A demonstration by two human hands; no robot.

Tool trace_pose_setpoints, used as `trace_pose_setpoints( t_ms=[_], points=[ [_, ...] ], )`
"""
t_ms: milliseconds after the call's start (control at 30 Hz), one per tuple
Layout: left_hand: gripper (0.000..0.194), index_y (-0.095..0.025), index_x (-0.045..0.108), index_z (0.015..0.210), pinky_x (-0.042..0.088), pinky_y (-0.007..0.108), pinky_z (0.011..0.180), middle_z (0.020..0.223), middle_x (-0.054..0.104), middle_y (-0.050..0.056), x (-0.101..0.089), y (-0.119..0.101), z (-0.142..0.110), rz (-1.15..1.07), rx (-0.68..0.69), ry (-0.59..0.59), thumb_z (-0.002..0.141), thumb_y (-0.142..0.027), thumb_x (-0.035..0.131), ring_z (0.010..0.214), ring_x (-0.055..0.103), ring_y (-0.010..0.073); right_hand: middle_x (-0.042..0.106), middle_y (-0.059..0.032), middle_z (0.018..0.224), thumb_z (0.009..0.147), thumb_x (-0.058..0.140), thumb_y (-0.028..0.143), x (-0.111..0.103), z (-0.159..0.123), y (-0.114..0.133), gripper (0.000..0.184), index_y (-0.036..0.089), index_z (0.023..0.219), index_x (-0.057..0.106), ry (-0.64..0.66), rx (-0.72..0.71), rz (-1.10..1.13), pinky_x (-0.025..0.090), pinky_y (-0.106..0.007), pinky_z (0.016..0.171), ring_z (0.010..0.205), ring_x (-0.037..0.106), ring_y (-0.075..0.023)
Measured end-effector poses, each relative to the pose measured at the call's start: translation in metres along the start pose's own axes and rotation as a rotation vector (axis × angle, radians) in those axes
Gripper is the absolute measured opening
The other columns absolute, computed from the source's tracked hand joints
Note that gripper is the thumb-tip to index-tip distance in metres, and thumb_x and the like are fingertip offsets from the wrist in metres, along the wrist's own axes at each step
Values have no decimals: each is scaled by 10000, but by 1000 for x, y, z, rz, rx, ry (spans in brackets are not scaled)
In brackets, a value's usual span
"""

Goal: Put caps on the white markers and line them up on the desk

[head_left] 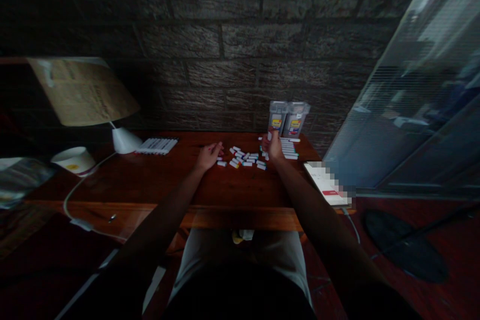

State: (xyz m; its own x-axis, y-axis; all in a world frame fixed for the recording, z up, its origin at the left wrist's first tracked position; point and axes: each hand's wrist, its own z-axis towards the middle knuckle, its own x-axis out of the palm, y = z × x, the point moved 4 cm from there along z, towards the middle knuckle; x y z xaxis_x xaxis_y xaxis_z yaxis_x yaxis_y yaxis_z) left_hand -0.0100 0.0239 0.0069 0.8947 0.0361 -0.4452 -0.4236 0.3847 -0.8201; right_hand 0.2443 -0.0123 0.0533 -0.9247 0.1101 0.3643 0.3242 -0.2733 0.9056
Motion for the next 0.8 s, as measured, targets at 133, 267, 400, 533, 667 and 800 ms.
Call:
trace_pose_setpoints(
  t_ms=[133, 267, 400, 533, 667, 800],
  points=[
    [667, -175, 675, 849, 549, 291, 634, 742, 723, 72, 0, -1, 0, -9, 2, -3, 840, -786, 409, 679, 682, 192, 263, 102, 464, 850, 425, 737, 0, -1, 1, 525, 255, 676, 311, -7, 1, -9, 172, -216, 332, 347, 231, -77],
    [657, -184, 674, 851, 547, 287, 641, 743, 726, 65, 0, -1, 0, -20, -4, 1, 834, -788, 417, 692, 681, 192, 257, 101, 459, 863, 411, 721, 1, -2, 2, 516, 254, 670, 310, -10, 10, -18, 174, -215, 331, 343, 231, -76],
    [673, -178, 682, 856, 542, 294, 641, 739, 729, 70, -1, -2, 0, 3, -7, -4, 836, -791, 405, 692, 688, 200, 258, 103, 462, 870, 422, 700, 1, -2, 3, 501, 253, 674, 308, -10, 22, 27, 156, -212, 330, 341, 219, -75],
    [682, -174, 681, 855, 541, 298, 641, 743, 730, 77, 0, -1, 0, 9, -1, -7, 837, -793, 395, 686, 690, 202, 254, 102, 459, 876, 431, 687, 1, -2, 3, 495, 254, 673, 303, -15, 39, 37, 160, -214, 332, 345, 225, -76],
    [668, -181, 675, 851, 547, 294, 642, 743, 731, 70, 0, 0, 0, -4, 2, -8, 842, -788, 396, 697, 693, 198, 241, 101, 454, 871, 421, 705, 1, -2, 3, 512, 253, 668, 296, -62, 31, 30, 159, -223, 330, 346, 220, -78],
    [661, -178, 668, 848, 548, 293, 642, 737, 730, 68, 0, -1, -1, -3, 2, -8, 848, -782, 399, 674, 689, 191, 230, 98, 463, 835, 419, 770, -3, -2, 4, 577, 247, 634, 279, -75, -4, 43, 151, -228, 332, 352, 207, -72]
  ],
)
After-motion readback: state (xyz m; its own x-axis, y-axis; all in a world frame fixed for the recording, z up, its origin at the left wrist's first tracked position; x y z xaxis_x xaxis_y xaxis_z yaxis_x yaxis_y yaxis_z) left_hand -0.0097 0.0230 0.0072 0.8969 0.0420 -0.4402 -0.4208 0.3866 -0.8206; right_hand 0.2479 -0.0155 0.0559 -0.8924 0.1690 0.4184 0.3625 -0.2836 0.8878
